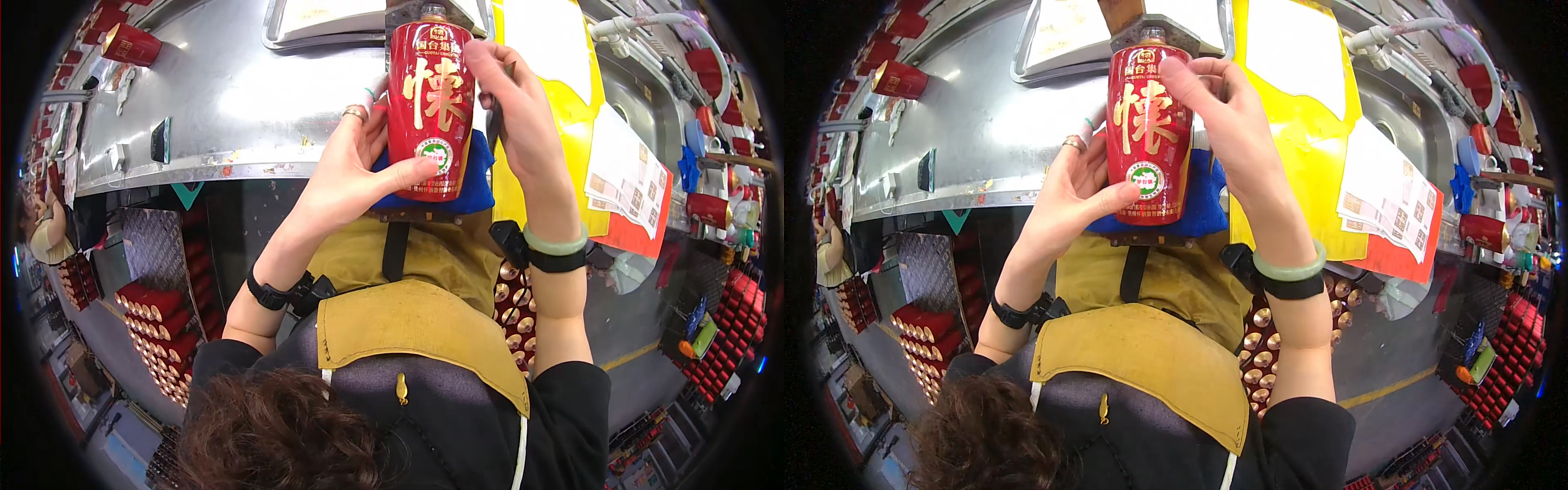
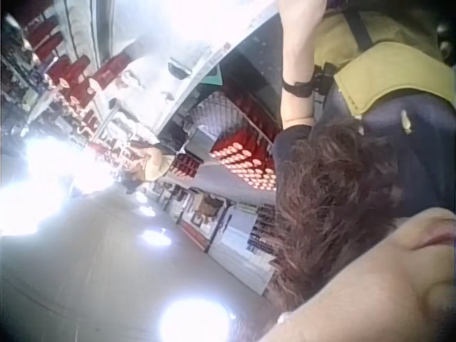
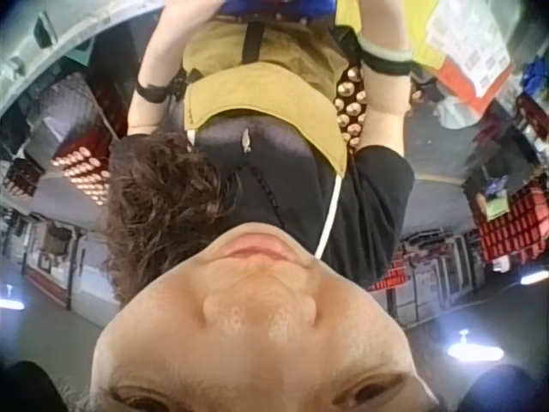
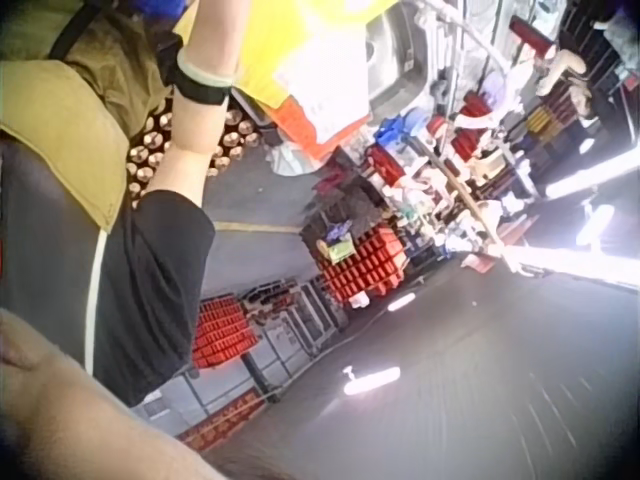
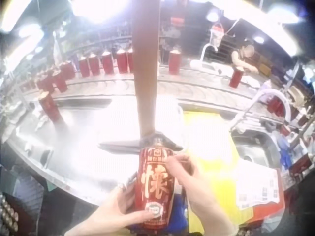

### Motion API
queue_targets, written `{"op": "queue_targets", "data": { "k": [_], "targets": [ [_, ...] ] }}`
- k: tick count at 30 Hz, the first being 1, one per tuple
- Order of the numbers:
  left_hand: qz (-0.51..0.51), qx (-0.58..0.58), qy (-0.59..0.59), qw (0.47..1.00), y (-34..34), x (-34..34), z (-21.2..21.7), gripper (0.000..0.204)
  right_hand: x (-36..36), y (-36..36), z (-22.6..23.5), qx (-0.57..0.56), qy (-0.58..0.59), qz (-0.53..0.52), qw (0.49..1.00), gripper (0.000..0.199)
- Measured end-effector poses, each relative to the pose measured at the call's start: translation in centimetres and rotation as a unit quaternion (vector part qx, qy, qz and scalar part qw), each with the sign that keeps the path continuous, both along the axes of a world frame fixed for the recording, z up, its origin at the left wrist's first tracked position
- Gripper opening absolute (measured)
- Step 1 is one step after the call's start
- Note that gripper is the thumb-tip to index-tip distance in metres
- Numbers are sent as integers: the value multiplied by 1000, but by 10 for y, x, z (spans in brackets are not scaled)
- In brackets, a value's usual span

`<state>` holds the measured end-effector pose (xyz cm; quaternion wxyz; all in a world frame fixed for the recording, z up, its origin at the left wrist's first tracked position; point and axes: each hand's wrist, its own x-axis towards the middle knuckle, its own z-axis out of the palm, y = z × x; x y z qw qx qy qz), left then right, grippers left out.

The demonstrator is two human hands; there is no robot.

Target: Applying labels and decorative neck-seals to red and gold liquor bottles on a production line.

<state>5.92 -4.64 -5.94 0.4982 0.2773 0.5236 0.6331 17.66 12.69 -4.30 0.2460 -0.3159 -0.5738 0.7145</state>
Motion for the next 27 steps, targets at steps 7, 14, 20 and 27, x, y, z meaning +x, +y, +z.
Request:
{"op": "queue_targets", "data": {
  "k": [7, 14, 20, 27],
  "targets": [
    [-28, 19, 77, 996, -3, 1, -3, 125, 58, -19, 6, 54, 49, -22, 997, 33],
    [-24, 29, 79, 996, -6, 2, -11, 121, 85, -83, 20, 99, -17, -13, 995, 26],
    [-36, 71, 89, 993, -3, 2, -8, 116, 94, -109, 4, 110, -50, -8, 993, 24],
    [-34, 65, 98, 993, -4, 3, -10, 114, 94, -114, 2, 70, -53, -16, 996, 24]
  ]
}}
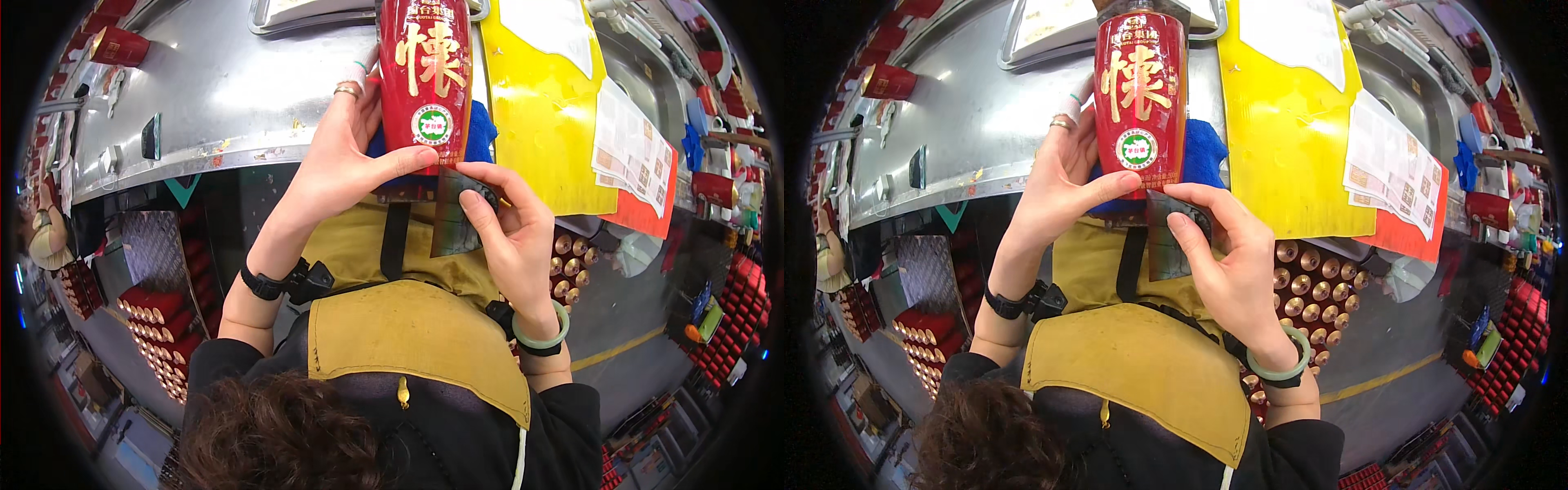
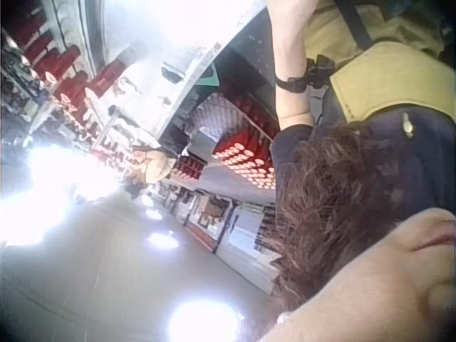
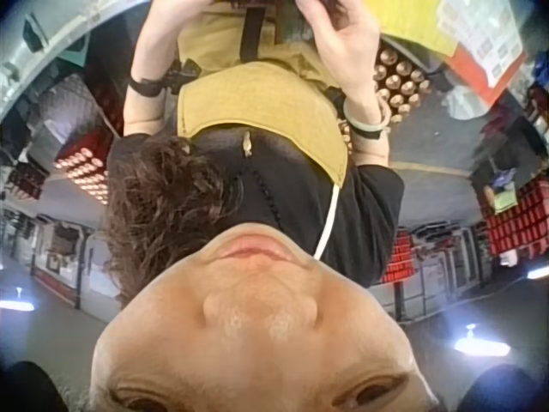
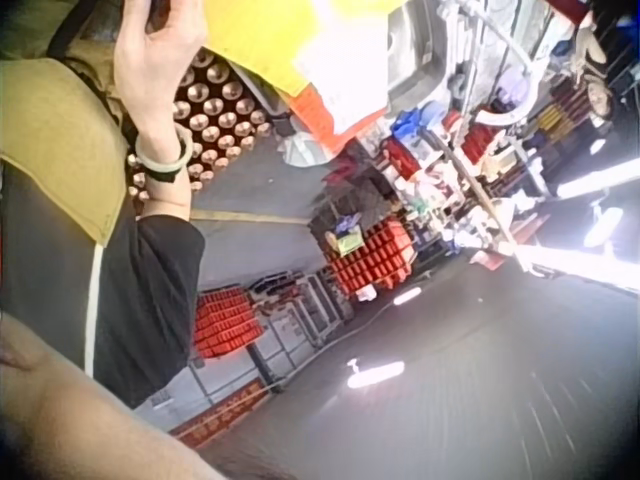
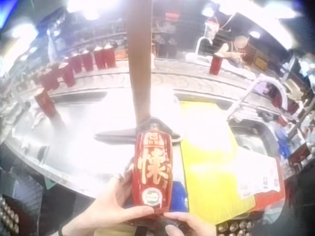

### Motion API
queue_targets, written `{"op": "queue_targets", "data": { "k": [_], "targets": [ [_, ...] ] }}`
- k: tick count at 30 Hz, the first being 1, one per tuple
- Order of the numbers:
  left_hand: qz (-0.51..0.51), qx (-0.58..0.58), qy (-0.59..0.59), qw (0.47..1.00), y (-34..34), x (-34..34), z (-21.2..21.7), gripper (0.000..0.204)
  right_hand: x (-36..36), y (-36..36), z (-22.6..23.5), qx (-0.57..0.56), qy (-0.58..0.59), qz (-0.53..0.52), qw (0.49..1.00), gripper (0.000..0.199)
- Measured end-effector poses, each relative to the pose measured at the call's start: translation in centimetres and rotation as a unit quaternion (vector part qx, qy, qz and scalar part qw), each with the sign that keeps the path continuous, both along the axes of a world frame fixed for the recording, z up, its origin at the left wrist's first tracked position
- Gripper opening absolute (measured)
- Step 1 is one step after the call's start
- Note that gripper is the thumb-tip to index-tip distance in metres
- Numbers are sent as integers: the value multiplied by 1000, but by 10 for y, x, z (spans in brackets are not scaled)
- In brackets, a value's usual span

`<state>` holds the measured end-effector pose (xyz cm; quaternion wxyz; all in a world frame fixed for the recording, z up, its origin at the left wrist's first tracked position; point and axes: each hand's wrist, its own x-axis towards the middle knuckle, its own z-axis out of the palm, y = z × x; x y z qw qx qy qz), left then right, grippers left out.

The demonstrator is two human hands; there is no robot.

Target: Applying labels and decorative neck-seals to red and gold liquor bottles on a production line.

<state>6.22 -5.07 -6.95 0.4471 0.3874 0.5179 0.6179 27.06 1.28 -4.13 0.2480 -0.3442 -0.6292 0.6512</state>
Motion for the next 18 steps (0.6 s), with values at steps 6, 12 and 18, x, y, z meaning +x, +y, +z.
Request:
{"op": "queue_targets", "data": {
  "k": [6, 12, 18],
  "targets": [
    [7, 5, 25, 1000, -3, 1, -3, 109, 0, -1, -3, 9, -1, 6, 1000, 24],
    [7, 3, 20, 1000, -3, 1, -2, 109, -2, -1, -1, 16, -7, 1, 1000, 24],
    [6, 2, 28, 1000, -1, 1, -2, 109, -2, 1, 0, 13, -11, -2, 1000, 24]
  ]
}}
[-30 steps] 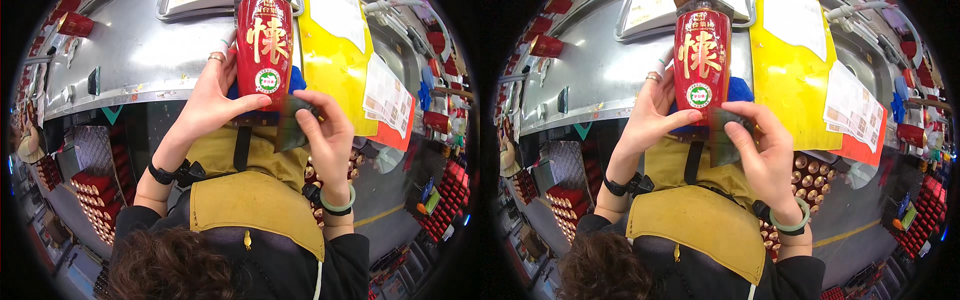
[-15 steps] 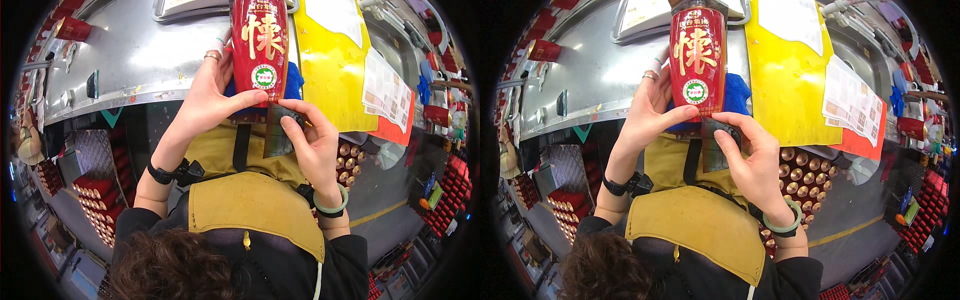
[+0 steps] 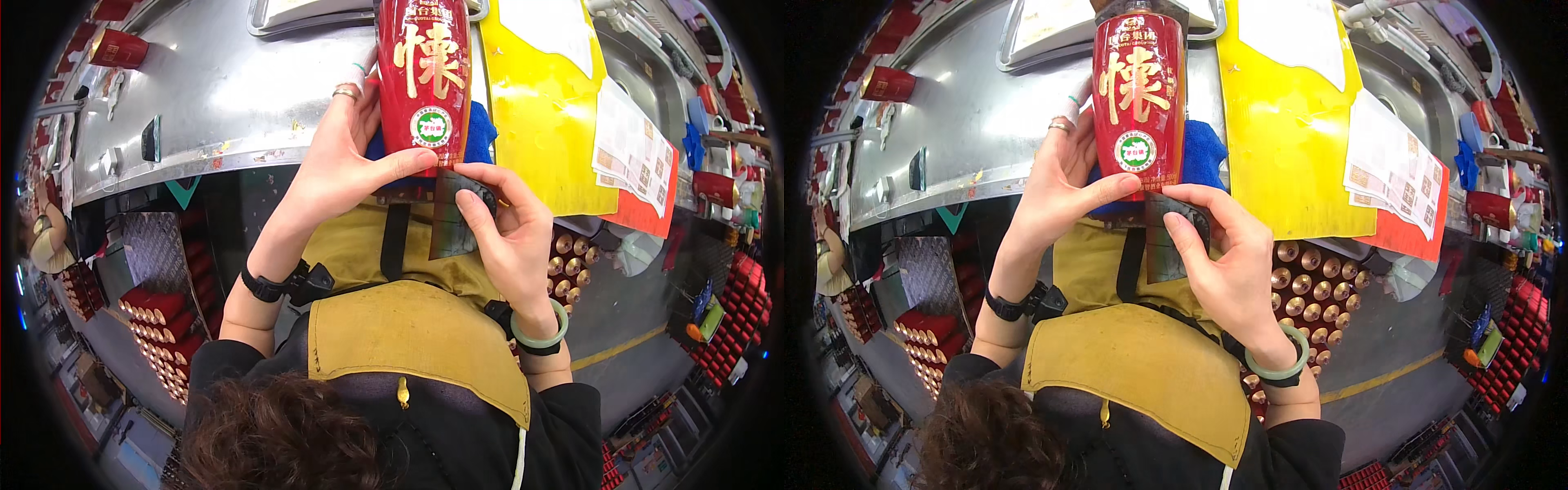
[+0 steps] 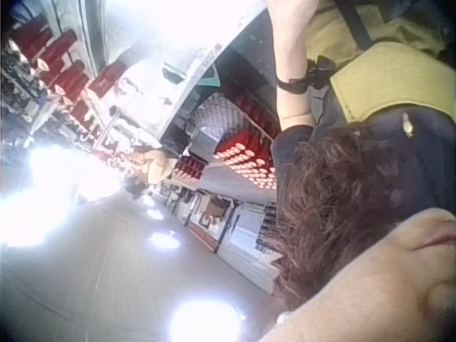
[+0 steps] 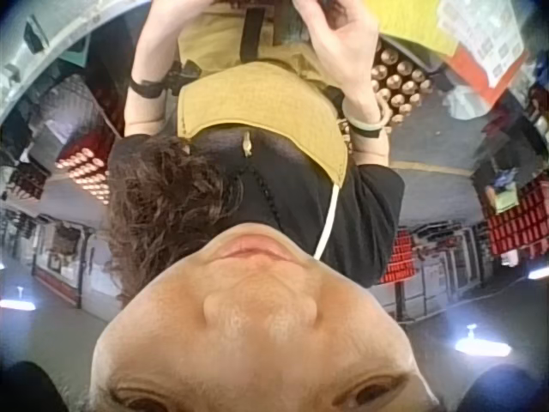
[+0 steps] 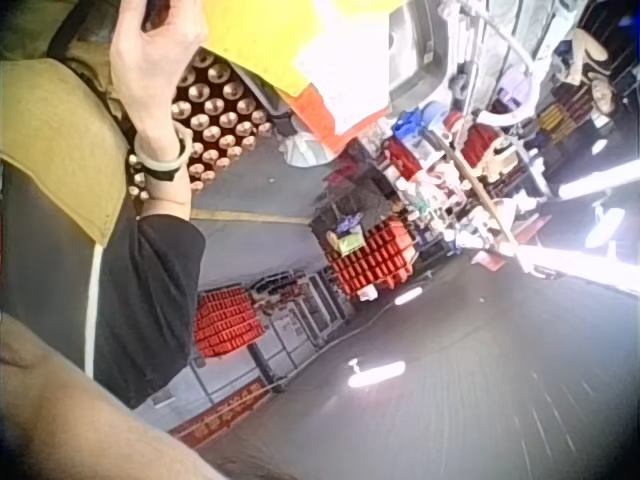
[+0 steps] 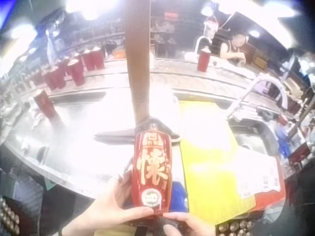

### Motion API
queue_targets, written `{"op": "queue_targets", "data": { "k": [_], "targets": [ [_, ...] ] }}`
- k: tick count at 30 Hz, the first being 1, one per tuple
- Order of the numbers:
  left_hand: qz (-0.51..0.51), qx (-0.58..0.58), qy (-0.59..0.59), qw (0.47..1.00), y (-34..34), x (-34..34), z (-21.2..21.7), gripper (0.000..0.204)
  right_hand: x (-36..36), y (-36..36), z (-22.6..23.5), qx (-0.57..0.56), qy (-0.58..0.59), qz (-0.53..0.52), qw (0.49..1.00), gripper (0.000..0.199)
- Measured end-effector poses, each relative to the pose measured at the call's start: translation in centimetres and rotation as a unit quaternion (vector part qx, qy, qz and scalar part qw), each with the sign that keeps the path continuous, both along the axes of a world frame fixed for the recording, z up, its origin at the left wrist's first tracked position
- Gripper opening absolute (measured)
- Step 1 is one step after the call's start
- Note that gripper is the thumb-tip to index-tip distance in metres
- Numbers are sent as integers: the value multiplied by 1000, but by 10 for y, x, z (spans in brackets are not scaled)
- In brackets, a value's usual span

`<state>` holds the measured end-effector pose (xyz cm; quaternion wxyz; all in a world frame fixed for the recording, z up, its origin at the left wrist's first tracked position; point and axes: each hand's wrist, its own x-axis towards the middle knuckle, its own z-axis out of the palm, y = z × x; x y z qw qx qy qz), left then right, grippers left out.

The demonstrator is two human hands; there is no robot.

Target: Applying labels and decorative neck-seals to red and gold liquor bottles on a production line.

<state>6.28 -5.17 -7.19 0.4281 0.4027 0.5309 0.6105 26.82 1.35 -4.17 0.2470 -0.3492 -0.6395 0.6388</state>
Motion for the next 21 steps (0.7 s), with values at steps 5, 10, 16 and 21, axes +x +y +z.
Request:
{"op": "queue_targets", "data": {
  "k": [5, 10, 16, 21],
  "targets": [
    [5, -6, -7, 1000, 0, -1, 1, 108, -2, 0, 2, 3, 5, -3, 1000, 23],
    [2, -15, -42, 999, 0, 1, 3, 114, 1, 31, 7, 130, 18, 24, 991, 24],
    [7, -22, -52, 998, -2, 4, 10, 115, -52, 75, 50, 451, -23, 163, 878, 36],
    [-4, -31, -49, 998, -1, 4, 13, 119, -107, 119, 46, 565, 7, 211, 797, 38]
  ]
}}
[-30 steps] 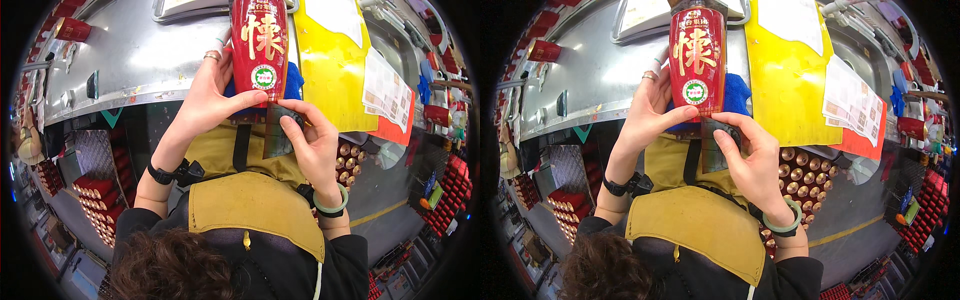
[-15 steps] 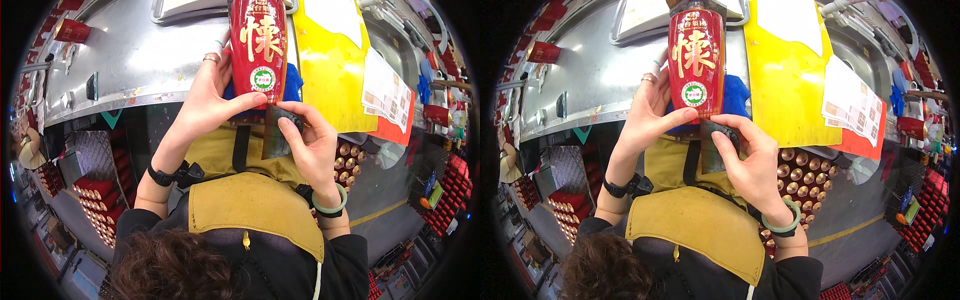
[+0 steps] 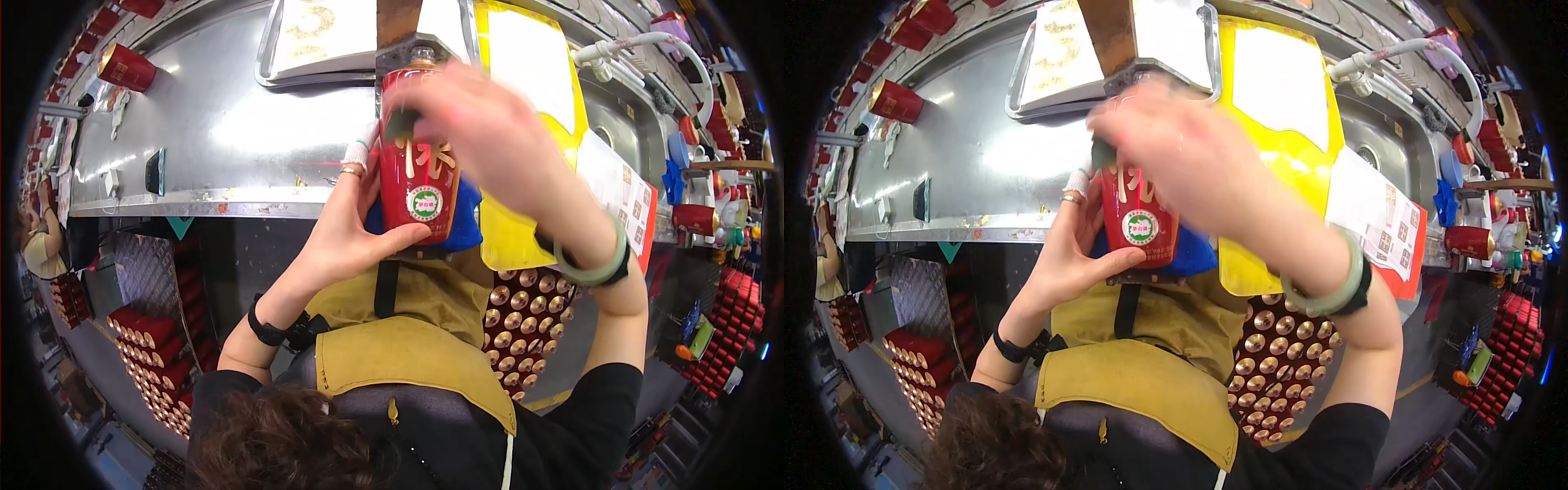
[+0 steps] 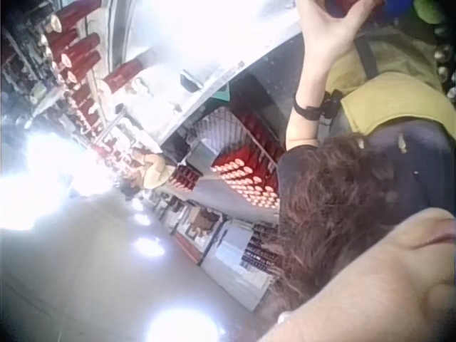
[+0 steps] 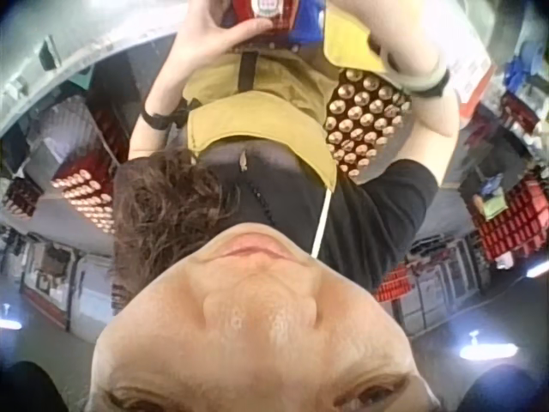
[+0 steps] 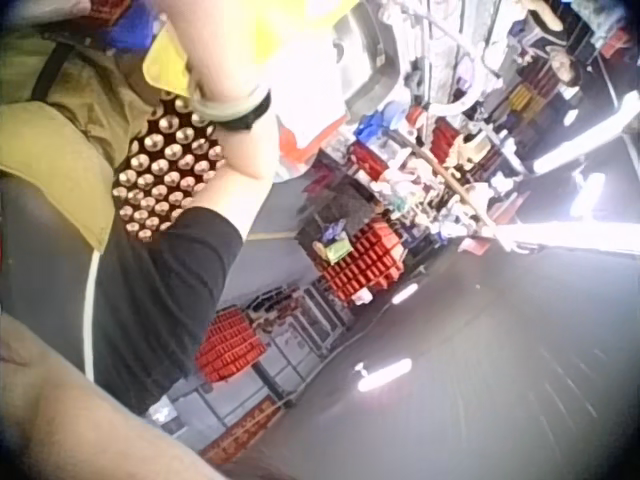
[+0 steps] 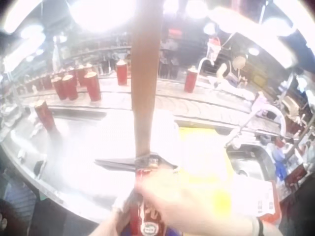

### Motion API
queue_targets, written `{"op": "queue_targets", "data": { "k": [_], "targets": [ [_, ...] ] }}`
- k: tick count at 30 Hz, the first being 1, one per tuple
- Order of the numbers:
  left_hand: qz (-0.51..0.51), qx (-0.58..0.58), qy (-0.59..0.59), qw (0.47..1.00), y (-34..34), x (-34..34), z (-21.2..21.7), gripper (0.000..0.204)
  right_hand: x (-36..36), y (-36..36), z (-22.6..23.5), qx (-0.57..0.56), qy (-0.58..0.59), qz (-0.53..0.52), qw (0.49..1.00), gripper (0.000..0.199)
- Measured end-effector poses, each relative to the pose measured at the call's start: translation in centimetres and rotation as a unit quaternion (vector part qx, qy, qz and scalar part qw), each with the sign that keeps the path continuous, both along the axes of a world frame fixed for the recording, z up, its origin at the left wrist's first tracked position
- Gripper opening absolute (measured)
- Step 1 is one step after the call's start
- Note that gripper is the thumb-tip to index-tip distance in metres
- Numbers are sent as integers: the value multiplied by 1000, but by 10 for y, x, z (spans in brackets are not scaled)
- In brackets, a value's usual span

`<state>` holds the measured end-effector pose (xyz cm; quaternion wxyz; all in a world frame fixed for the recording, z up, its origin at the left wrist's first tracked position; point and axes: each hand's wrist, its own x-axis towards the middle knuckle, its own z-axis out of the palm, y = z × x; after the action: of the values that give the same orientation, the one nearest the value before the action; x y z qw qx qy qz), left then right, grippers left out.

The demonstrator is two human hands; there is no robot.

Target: Applying labels and decorative neck-seals to red and gold liquor bottles on a production line.

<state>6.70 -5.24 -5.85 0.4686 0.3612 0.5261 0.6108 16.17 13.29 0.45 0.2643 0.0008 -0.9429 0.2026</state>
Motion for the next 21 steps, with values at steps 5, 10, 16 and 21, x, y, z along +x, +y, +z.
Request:
{"op": "queue_targets", "data": {
  "k": [5, 10, 16, 21],
  "targets": [
    [-6, 5, -1, 1000, -2, -4, -3, 111, -24, 51, -4, 165, 121, 18, 979, 20],
    [22, 78, -128, 988, -5, -13, -20, 70, 53, -30, -33, 31, 111, 204, 972, 20],
    [67, -41, 30, 996, 17, -9, 9, 73, 35, -20, -49, -334, 42, -188, 923, 30],
    [98, -14, 98, 990, 20, -7, -3, 73, 46, 0, -72, -266, 32, -305, 914, 27]
  ]
}}
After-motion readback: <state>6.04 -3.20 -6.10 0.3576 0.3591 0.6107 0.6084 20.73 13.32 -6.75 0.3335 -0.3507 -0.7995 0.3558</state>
